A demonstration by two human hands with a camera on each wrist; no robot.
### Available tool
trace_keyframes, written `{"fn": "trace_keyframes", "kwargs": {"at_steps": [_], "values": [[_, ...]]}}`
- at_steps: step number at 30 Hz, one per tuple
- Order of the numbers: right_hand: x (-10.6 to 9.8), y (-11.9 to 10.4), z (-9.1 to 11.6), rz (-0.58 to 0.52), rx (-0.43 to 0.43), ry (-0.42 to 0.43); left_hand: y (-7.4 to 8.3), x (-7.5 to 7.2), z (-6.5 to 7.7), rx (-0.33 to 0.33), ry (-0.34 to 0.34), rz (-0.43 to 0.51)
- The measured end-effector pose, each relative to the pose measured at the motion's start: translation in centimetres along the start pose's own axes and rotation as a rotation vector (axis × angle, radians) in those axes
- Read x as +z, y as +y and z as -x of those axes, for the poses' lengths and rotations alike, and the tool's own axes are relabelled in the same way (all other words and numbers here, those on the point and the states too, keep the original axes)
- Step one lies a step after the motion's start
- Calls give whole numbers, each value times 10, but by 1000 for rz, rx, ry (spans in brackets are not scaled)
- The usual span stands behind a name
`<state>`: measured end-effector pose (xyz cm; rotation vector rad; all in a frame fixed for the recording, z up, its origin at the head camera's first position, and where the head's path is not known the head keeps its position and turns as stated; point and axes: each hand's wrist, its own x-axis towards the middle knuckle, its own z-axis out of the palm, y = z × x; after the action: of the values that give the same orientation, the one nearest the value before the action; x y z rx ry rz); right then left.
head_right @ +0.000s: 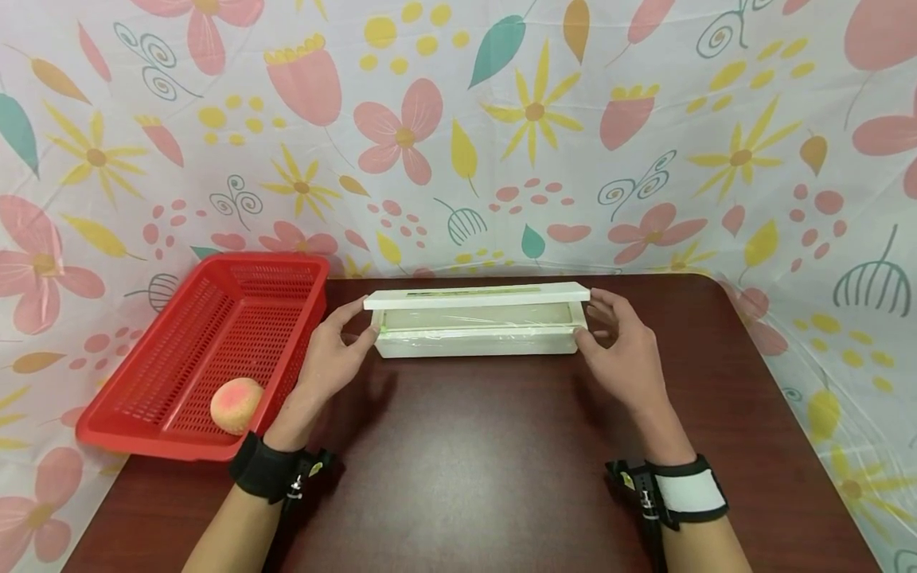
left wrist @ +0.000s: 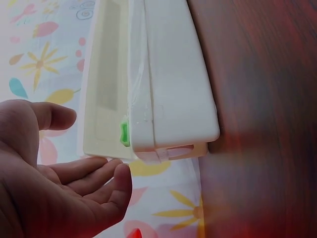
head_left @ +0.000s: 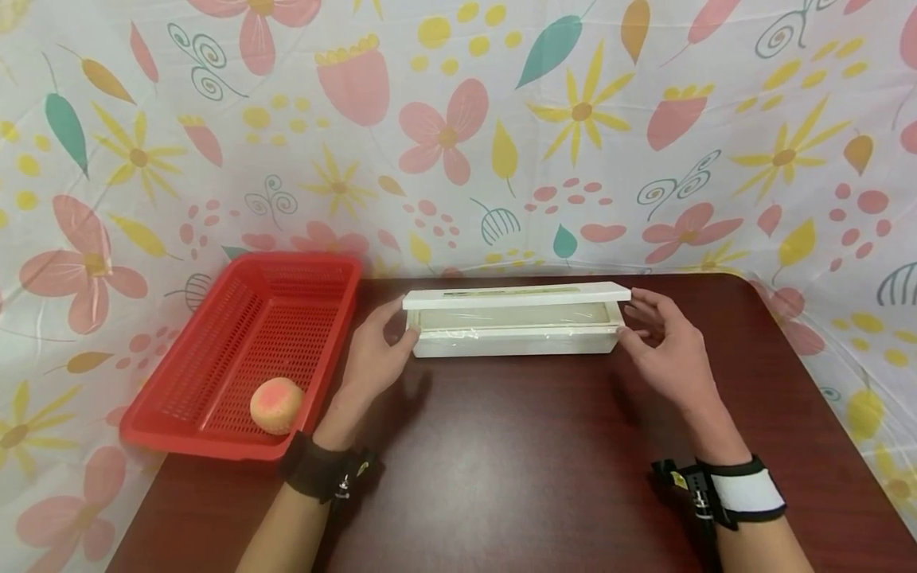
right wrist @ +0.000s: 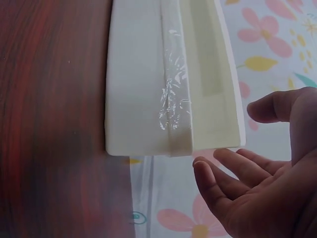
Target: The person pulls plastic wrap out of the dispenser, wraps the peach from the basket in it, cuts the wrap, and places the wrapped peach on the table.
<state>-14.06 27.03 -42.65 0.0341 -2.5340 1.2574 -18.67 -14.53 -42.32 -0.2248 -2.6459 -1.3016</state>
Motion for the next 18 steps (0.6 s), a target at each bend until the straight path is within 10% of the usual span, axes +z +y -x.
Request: {"fn": "trace_keyframes", "kwargs": {"at_steps": [18], "values": [[9, 14, -5, -122, -13, -17, -7, 7, -3, -63, 18, 111]]}}
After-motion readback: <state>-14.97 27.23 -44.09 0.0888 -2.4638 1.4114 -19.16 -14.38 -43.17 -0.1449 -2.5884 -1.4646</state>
